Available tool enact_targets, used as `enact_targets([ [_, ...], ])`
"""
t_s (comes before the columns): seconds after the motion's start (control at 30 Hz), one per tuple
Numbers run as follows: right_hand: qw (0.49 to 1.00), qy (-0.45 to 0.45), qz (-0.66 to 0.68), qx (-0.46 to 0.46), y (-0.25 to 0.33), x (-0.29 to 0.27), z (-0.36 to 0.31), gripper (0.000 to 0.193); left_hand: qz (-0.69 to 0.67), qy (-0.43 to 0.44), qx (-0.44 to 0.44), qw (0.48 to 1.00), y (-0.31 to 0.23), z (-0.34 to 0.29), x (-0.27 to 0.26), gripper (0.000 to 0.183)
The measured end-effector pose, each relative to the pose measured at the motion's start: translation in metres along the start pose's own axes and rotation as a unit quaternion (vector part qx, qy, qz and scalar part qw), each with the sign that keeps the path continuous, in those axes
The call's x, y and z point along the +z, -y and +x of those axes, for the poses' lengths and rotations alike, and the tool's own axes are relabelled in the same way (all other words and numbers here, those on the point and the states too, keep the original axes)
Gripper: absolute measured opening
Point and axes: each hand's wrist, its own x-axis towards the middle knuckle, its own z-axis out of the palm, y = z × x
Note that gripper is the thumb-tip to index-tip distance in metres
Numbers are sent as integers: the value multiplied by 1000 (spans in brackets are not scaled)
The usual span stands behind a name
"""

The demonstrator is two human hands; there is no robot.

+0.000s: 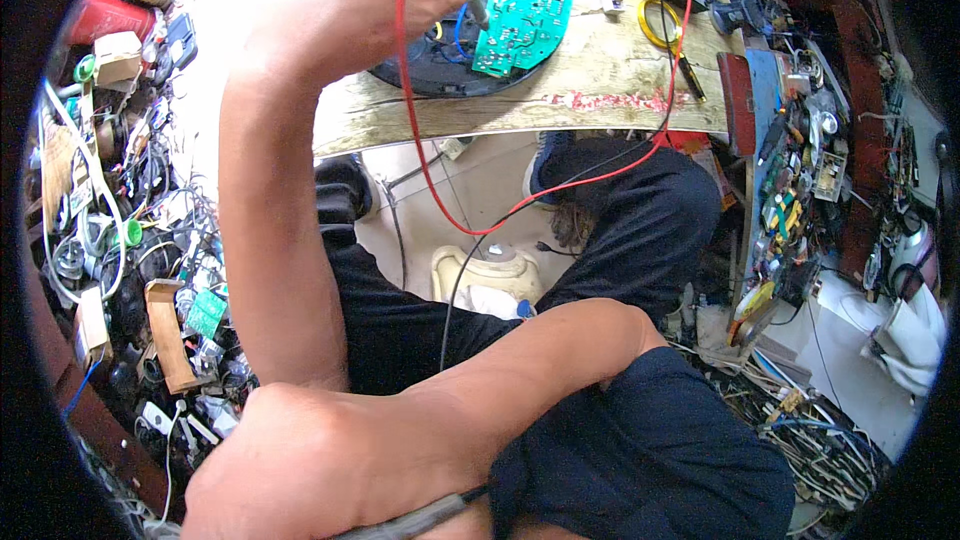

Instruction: The person uses a multimeter to test various points on a green circuit board. They hold the red probe in the left hand and the black probe in the right hand, touching different components on the board while occasionally glancing at the multimeter display.

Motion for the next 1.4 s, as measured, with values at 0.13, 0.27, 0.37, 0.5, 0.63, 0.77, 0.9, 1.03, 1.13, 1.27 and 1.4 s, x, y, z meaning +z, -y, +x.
enact_targets([
  [0.13,999,-17,49,-9,16,5,10,46,-22,10,-18,1000,-4,2,1,20],
  [0.27,995,4,65,76,25,8,11,42,-92,10,4,996,11,5,8,19],
  [0.37,992,-2,73,106,24,4,6,37,-148,0,37,988,27,8,21,19],
  [0.5,1000,17,16,-1,-1,0,3,34,-153,4,34,988,24,6,20,19],
  [0.63,997,65,-15,41,28,-7,18,36,-158,-1,38,987,25,5,18,19],
  [0.77,999,20,28,39,21,1,10,37,-131,-33,83,987,23,8,21,18],
  [0.9,988,-15,124,86,23,5,7,34,-157,4,35,987,27,7,18,18],
  [1.03,998,-7,5,64,23,6,16,30,-159,6,29,987,24,6,18,17],
  [1.13,1000,-3,5,17,0,5,7,31,-160,-4,28,987,27,5,20,18],
  [1.27,999,1,45,-26,-3,1,7,36,-116,-9,29,993,22,5,17,18],
  [1.4,998,-8,64,17,10,1,7,39,-108,-3,31,994,23,7,19,18],
])
